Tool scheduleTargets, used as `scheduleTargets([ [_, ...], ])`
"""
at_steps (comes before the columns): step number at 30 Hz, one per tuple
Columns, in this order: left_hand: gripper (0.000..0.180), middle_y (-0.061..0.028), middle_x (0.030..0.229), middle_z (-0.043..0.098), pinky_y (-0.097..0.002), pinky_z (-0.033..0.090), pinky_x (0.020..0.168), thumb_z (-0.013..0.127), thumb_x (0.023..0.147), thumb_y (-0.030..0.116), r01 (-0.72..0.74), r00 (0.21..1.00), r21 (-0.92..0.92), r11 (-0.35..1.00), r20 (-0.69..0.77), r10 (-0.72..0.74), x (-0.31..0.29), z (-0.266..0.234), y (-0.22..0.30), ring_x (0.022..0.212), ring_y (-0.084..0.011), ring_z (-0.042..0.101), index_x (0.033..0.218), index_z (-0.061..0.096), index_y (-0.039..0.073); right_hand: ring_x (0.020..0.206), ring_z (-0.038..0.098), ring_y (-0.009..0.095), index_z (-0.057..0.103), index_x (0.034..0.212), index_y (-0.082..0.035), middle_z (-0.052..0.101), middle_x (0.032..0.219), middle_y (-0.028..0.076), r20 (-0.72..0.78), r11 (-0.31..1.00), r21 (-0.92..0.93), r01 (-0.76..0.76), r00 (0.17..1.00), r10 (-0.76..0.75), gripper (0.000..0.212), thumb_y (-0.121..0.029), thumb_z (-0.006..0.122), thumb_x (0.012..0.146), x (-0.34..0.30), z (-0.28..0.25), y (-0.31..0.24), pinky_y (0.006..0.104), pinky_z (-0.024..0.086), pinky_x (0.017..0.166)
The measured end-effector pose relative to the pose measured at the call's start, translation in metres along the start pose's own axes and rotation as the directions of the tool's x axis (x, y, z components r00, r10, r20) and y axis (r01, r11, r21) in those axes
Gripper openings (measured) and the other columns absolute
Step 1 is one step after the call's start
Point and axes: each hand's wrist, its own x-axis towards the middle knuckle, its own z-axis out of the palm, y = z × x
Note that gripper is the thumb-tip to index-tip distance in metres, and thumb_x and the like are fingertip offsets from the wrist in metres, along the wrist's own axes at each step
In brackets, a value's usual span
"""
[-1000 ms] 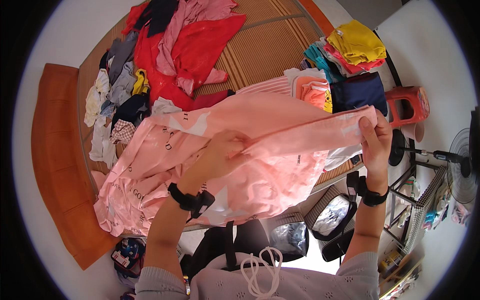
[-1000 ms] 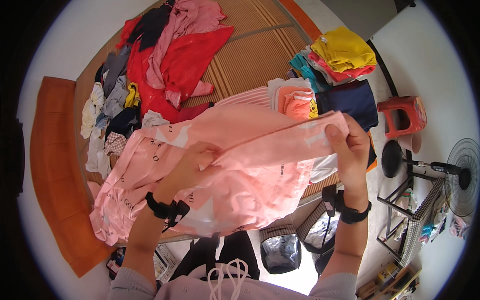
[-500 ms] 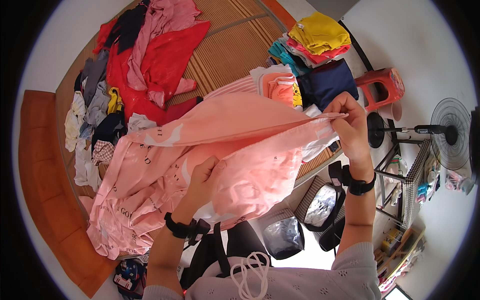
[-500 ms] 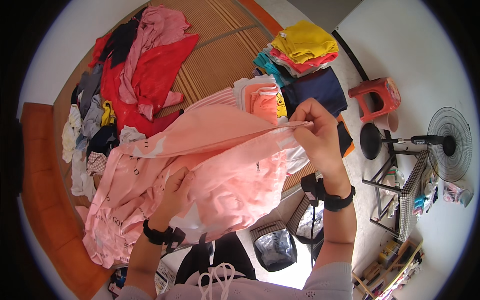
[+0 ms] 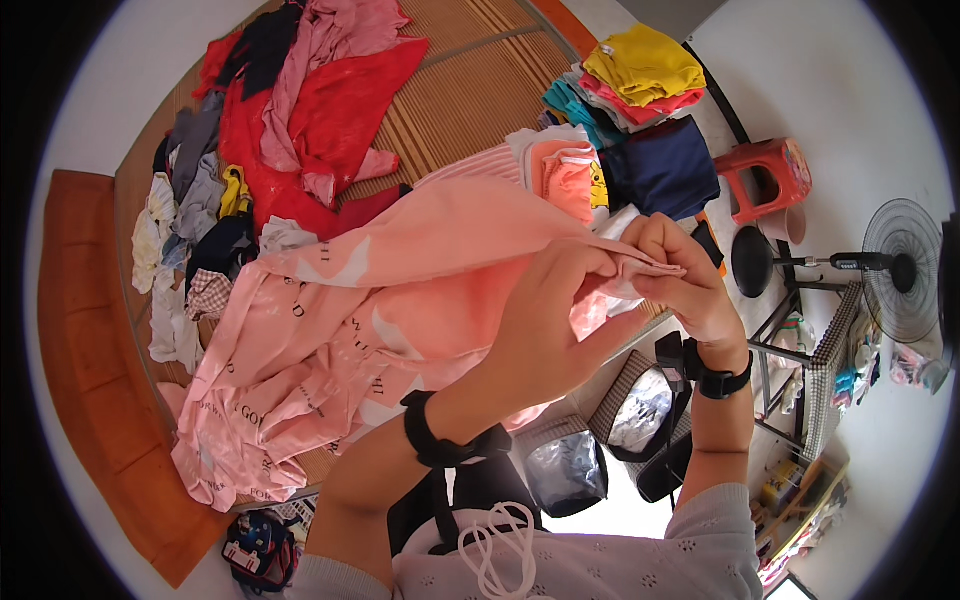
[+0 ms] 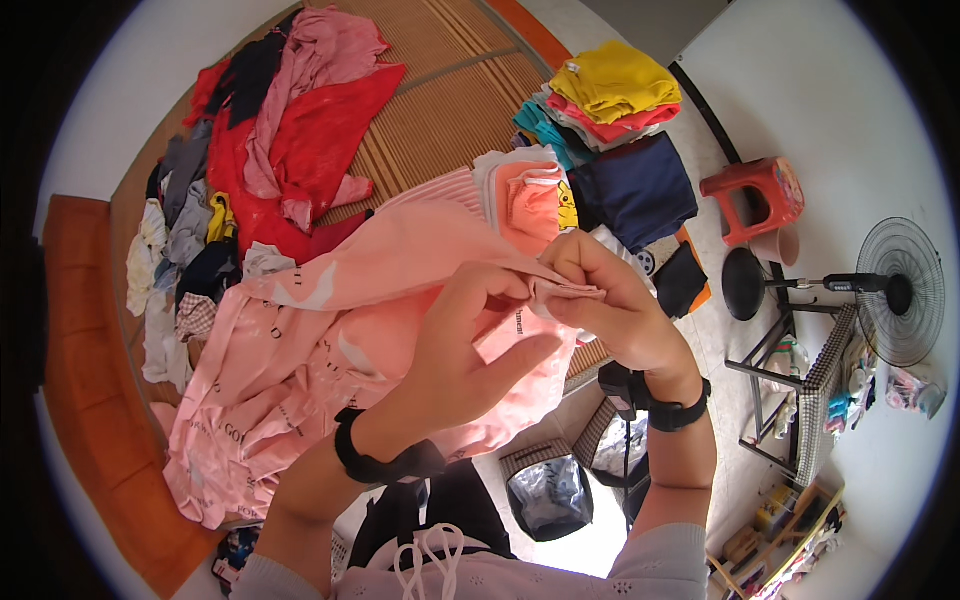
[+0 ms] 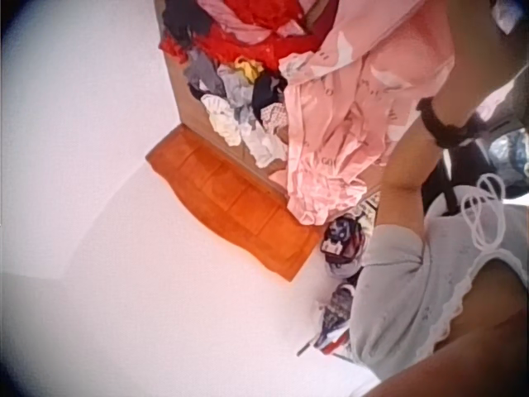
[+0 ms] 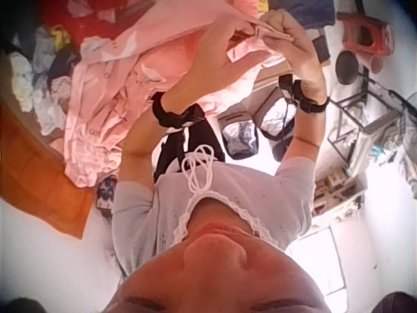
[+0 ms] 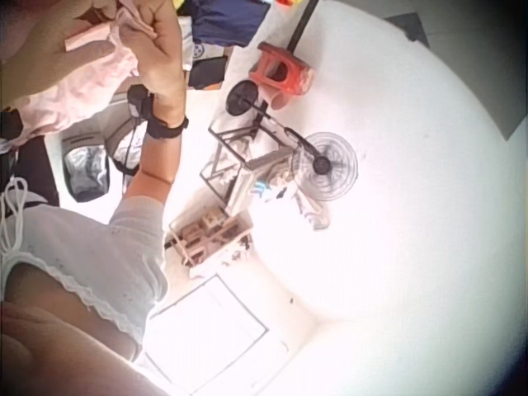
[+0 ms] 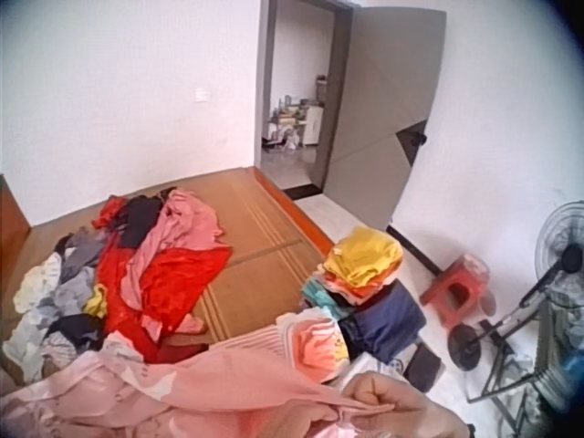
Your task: The person folds black leggings and a pink sweatshirt by hand on a low bed before placing them onto a stack of clothes.
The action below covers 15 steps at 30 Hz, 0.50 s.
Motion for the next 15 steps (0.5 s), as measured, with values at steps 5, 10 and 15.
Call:
scheduleTargets([
  [5,0.035,-0.0096,0.090,0.053,-0.0323,0.042,0.072,0.072,0.070,0.007,-0.086,0.995,0.087,0.992,-0.034,0.090,0.011,0.006,0.004,0.079,-0.0242,0.051,0.098,0.051,0.005,0.078,0.040,0.009,0.036,0.075,-0.005,0.044,0.083,0.002,-0.016,0.998,0.049,0.050,0.999,-0.049,0.016,-0.001,0.051,0.073,-0.006,-0.012,0.008,0.0205,0.032,0.069],
  [10,0.024,-0.0060,0.082,0.053,-0.0315,0.041,0.066,0.072,0.070,0.007,-0.193,0.973,0.060,0.979,-0.117,0.199,0.014,0.014,-0.002,0.074,-0.0230,0.050,0.084,0.053,0.005,0.075,0.040,0.009,0.040,0.076,-0.004,0.047,0.081,0.003,-0.001,0.995,0.074,0.060,0.998,-0.060,0.011,-0.005,0.051,0.074,-0.013,-0.019,0.015,0.0211,0.033,0.066],
  [15,0.017,-0.0072,0.077,0.055,-0.0296,0.040,0.059,0.068,0.073,0.005,-0.152,0.988,0.068,0.986,-0.026,0.154,0.019,0.010,-0.002,0.067,-0.0216,0.051,0.075,0.052,0.004,0.073,0.042,0.008,0.045,0.078,-0.001,0.047,0.076,0.002,-0.042,0.996,0.094,-0.005,0.999,0.009,0.008,-0.008,0.048,0.074,-0.016,-0.020,0.013,0.0208,0.033,0.063],
])
